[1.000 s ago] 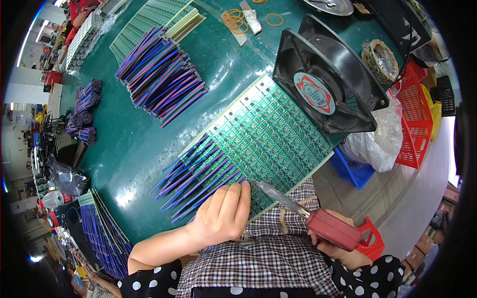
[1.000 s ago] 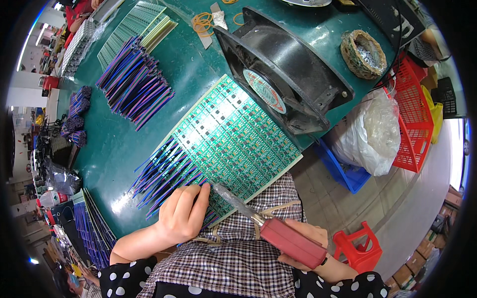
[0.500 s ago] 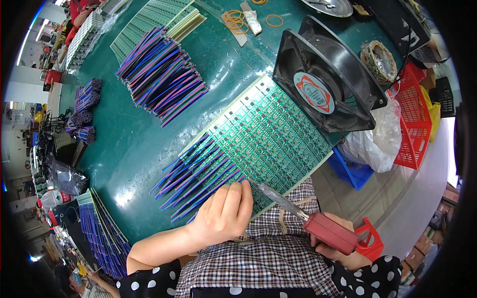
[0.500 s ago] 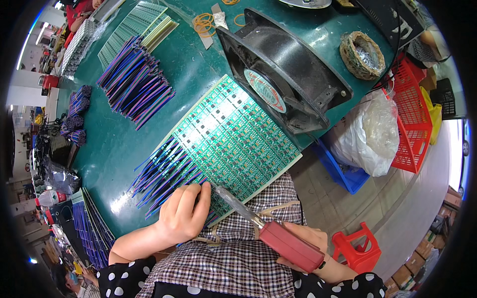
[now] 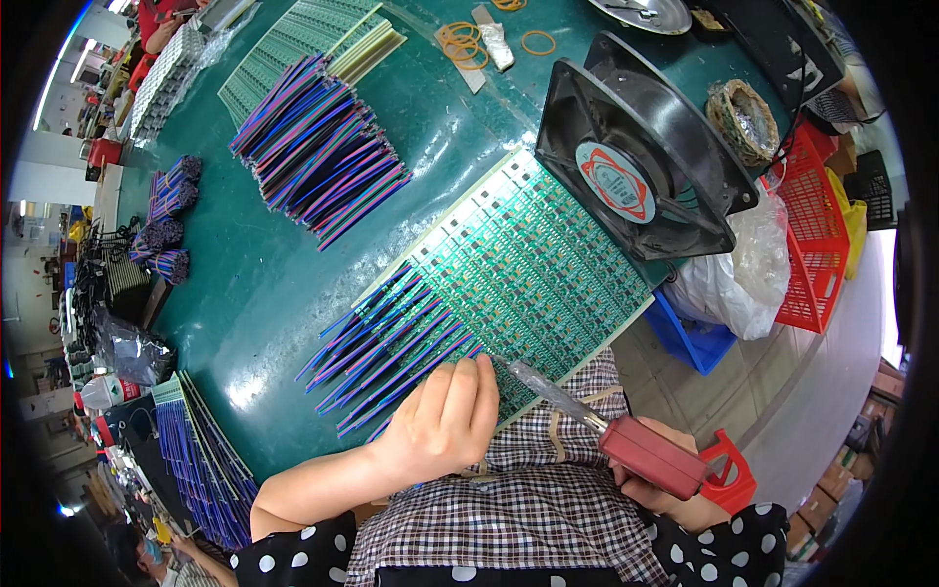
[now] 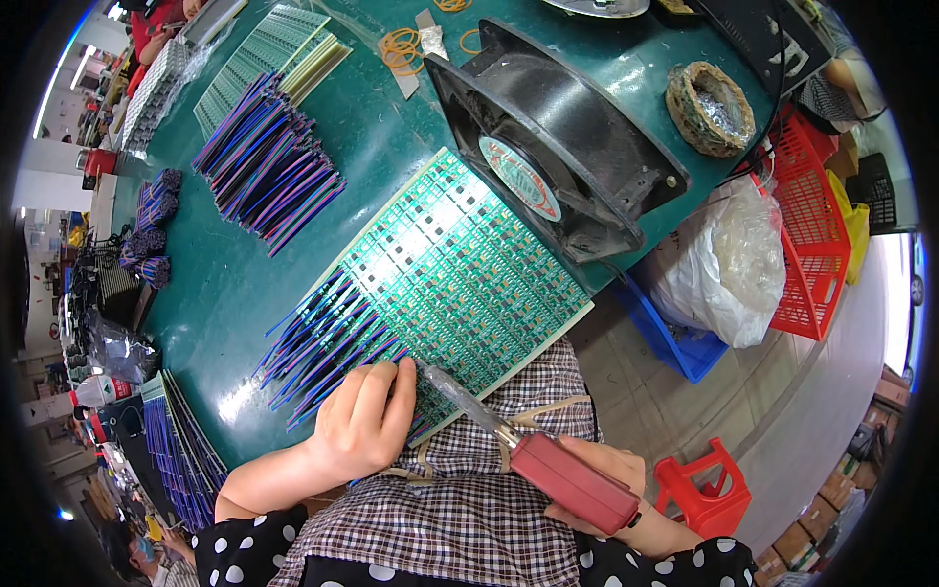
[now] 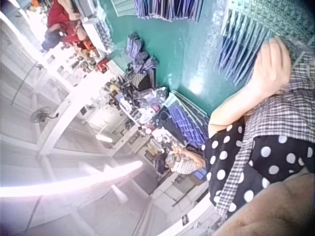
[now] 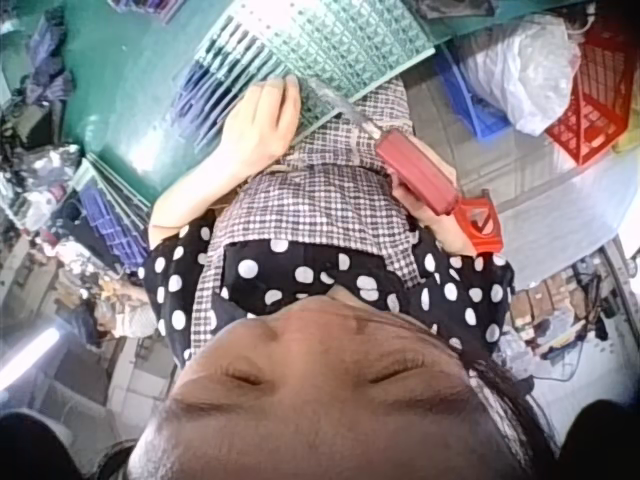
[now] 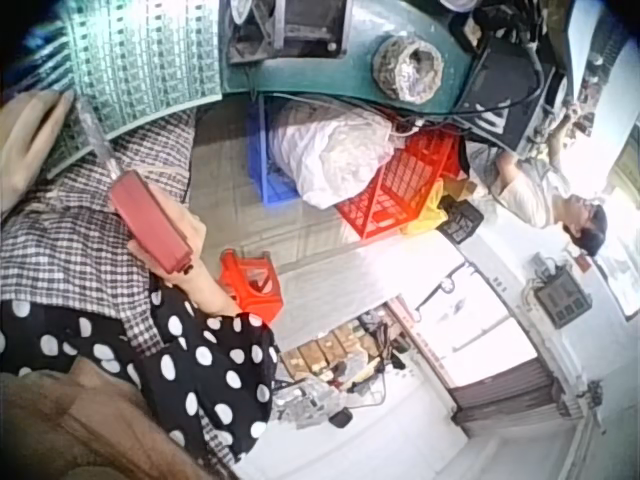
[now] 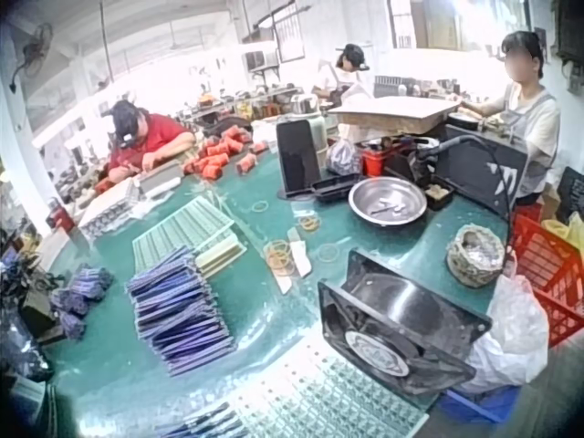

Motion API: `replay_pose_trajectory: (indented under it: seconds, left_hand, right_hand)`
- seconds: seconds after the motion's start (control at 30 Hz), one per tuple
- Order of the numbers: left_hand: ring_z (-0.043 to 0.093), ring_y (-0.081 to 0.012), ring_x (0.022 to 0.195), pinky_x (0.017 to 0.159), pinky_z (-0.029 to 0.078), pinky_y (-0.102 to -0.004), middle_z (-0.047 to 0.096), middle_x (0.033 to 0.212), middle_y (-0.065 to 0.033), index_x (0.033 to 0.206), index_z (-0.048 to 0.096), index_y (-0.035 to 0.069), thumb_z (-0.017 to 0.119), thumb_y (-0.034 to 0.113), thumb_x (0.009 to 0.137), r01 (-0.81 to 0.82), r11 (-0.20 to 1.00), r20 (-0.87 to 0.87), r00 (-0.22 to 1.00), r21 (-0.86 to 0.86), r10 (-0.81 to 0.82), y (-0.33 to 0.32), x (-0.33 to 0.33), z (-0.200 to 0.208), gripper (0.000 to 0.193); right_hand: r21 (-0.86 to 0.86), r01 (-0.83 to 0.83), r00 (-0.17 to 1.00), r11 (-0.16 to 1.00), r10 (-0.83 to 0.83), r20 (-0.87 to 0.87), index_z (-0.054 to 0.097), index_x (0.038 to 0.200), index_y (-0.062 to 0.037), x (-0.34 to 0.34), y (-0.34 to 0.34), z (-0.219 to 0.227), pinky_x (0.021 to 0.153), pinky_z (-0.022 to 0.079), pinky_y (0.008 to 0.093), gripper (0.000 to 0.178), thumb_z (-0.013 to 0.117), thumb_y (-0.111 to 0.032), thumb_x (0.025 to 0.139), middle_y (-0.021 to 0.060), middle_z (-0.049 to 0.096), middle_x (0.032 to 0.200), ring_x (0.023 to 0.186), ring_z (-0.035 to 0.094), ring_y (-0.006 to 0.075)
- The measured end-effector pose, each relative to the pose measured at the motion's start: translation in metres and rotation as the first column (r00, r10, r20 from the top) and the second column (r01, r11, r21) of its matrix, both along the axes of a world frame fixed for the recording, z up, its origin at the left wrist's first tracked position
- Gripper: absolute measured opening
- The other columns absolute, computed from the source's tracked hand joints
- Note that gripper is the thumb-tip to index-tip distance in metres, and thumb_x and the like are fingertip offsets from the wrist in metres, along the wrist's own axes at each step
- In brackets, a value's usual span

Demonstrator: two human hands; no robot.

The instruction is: The person assembles electronics by taking wire bundles from a stack, positioning them onto a circuit board, and soldering them in place using a soldering iron.

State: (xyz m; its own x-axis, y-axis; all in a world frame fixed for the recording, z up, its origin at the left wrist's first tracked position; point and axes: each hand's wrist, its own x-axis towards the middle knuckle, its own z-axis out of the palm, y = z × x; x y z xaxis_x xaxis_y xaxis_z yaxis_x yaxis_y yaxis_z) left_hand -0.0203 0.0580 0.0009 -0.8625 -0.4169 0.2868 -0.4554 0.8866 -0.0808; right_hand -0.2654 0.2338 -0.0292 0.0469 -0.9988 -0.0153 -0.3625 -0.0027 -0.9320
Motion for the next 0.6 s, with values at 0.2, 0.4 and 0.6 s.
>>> replay_pose_trajectory:
  seconds: [0.2, 0.4, 0.6]
  left_hand:
    - [0.06, -0.0172, 0.071, 0.06, 0.052, -0.0216, 0.061, 0.081, -0.011, 0.09, 0.066, -0.009, 0.062, 0.004, 0.071, 0.039, 0.998, 0.071, 0.997, -0.045, -0.036, -0.003, 0.0, 0.004, 0.023]
    - [0.06, -0.0173, 0.07, 0.061, 0.052, -0.0215, 0.062, 0.081, -0.0109, 0.09, 0.066, -0.009, 0.062, 0.003, 0.07, 0.04, 0.998, 0.059, 0.998, -0.045, -0.038, -0.003, 0.001, 0.003, 0.024]
    - [0.06, -0.0175, 0.071, 0.06, 0.052, -0.0216, 0.062, 0.081, -0.011, 0.09, 0.066, -0.009, 0.062, 0.003, 0.072, 0.037, 0.998, 0.057, 0.998, -0.046, -0.034, -0.001, -0.001, 0.003, 0.022]
  right_hand:
    - [0.155, 0.107, 0.961, 0.982, -0.142, 0.236, 0.053, 0.122, 0.0088, 0.002, 0.009, 0.005, 0.063, 0.056, 0.0279, 0.072, 0.084, -0.033, 0.071, 0.0086, 0.071, 0.085, 0.073, 0.071, 0.02]
    - [0.224, 0.085, 0.965, 0.971, -0.136, 0.224, 0.054, 0.121, 0.0086, 0.003, 0.011, 0.003, 0.065, 0.056, 0.0284, 0.072, 0.083, -0.033, 0.071, 0.0097, 0.071, 0.087, 0.073, 0.071, 0.0207]
    - [-0.031, -0.006, 1.0, 1.0, 0.006, -0.004, 0.056, 0.119, 0.009, 0.001, -0.001, -0.002, 0.065, 0.056, 0.0288, 0.071, 0.084, -0.034, 0.07, 0.0123, 0.07, 0.092, 0.073, 0.071, 0.0222]
